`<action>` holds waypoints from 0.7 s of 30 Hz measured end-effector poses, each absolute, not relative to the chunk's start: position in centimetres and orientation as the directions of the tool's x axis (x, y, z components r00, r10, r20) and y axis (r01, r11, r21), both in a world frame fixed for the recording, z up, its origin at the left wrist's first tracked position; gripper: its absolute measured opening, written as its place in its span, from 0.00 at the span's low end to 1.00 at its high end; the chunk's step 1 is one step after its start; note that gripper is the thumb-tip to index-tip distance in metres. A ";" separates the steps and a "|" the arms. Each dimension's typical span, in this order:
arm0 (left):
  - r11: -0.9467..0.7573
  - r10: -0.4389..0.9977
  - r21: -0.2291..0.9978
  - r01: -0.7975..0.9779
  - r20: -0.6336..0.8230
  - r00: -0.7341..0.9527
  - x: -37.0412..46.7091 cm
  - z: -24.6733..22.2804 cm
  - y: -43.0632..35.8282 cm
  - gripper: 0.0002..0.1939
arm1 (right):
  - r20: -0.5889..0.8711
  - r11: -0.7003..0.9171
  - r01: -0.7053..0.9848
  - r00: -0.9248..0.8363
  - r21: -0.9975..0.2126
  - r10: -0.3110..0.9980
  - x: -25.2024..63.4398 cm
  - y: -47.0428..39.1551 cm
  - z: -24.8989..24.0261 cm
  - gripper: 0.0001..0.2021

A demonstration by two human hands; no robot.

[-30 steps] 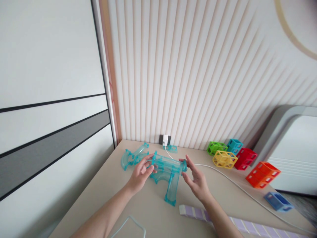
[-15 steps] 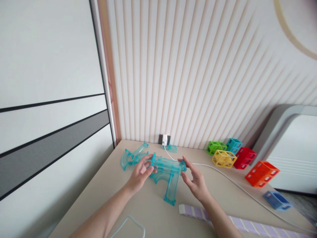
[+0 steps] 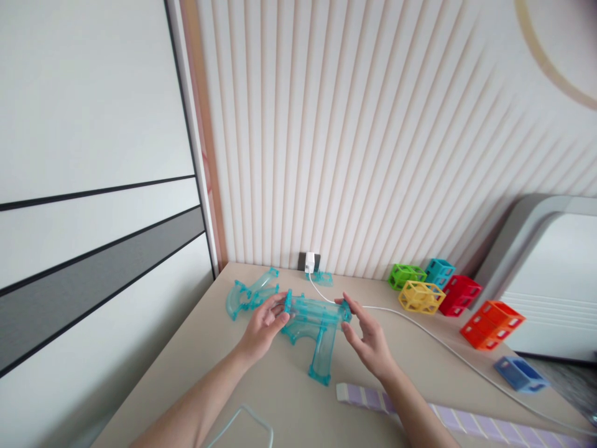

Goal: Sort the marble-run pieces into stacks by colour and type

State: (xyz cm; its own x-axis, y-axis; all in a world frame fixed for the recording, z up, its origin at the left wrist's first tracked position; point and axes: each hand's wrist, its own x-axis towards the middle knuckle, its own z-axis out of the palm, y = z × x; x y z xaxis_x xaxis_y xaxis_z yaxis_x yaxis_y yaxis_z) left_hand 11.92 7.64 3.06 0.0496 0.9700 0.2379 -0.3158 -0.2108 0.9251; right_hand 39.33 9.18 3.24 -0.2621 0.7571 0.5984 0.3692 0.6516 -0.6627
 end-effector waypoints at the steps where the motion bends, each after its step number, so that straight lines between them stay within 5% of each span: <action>1: -0.209 0.971 0.927 -0.312 0.234 0.042 11.9 3.2 7.7 0.29 | 0.595 0.646 0.362 -0.257 -0.672 0.762 39.3 9.2 3.2 0.26; 10: -0.205 0.970 0.928 -0.311 0.234 0.059 11.9 3.0 7.7 0.27 | 0.501 0.517 0.162 -0.131 -0.840 0.855 39.4 9.8 1.9 0.27; 21: -0.202 0.970 0.925 -0.321 0.233 0.063 11.8 2.8 7.9 0.28 | 0.474 0.489 0.186 -0.119 -0.852 0.872 39.4 9.6 2.7 0.28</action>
